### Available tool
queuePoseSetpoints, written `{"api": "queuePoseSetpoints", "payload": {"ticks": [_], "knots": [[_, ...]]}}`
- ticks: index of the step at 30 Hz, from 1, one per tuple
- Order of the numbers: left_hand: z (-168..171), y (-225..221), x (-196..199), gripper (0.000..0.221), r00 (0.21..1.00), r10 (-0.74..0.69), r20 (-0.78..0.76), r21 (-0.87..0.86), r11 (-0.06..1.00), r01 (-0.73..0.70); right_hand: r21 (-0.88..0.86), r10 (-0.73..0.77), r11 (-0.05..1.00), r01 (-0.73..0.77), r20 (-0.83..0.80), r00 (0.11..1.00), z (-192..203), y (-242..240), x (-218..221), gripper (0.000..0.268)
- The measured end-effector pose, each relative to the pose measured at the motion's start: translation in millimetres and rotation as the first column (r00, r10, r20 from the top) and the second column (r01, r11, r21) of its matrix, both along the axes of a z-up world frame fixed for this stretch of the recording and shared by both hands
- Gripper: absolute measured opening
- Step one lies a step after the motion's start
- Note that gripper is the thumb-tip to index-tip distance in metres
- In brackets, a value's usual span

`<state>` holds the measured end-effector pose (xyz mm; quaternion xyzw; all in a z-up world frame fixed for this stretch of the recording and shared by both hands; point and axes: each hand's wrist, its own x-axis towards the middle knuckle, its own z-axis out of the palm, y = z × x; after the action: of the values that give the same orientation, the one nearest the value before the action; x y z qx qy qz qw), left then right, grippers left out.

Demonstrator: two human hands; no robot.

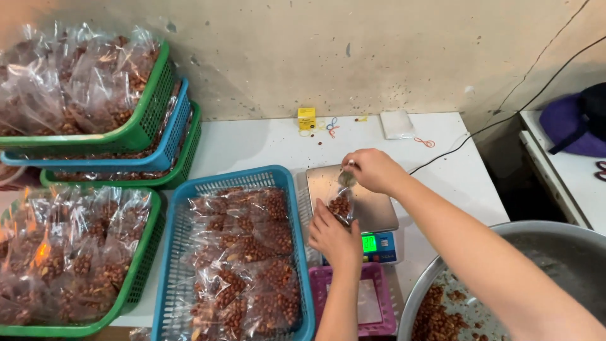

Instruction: Scooping roasted peanuts into small plastic bags, weighing them on a digital scale, and organizing them into baskets.

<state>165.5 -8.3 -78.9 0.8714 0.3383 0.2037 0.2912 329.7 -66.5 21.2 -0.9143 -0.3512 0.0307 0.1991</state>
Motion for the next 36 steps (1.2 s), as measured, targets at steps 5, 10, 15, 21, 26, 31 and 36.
{"api": "queuePoseSetpoints", "payload": {"ticks": [5,10,15,21,26,31,36], "knots": [[3.4,-2.1,-2.6,0.115,1.000,-0.006,-0.011,-0.007,1.000,0.006,0.048,-0.063,0.997,0.064,-0.021,0.998,25.1,-9.8,-5.9,0.023],[4.1,-0.8,-10.2,0.115,1.000,-0.005,0.024,0.028,1.000,0.004,0.084,-0.053,0.995,0.049,0.037,0.998,35.8,-24.5,-9.4,0.022],[-0.5,-1.1,-5.8,0.111,1.000,0.012,0.002,0.057,0.998,-0.012,0.146,0.004,0.989,-0.005,0.009,1.000,26.8,-17.1,-13.5,0.023],[-7.1,-6.8,-17.7,0.108,0.988,0.092,-0.124,0.082,0.993,-0.082,0.138,0.039,0.990,-0.028,-0.078,0.996,7.2,2.4,-17.1,0.025],[-10.4,-7.0,-15.4,0.102,0.981,0.113,-0.155,0.094,0.991,-0.099,0.067,0.011,0.998,-0.005,-0.097,0.995,-2.1,5.3,-13.6,0.027],[-9.6,-6.7,-13.9,0.098,0.977,0.106,-0.186,0.082,0.992,-0.092,0.023,-0.062,0.997,0.073,-0.307,0.950,25.4,4.6,-30.7,0.028],[-9.7,-5.9,-14.9,0.097,0.978,0.088,-0.190,0.085,0.994,-0.073,0.108,-0.021,0.993,0.045,-0.212,0.977,9.2,1.2,-21.9,0.028]]}}
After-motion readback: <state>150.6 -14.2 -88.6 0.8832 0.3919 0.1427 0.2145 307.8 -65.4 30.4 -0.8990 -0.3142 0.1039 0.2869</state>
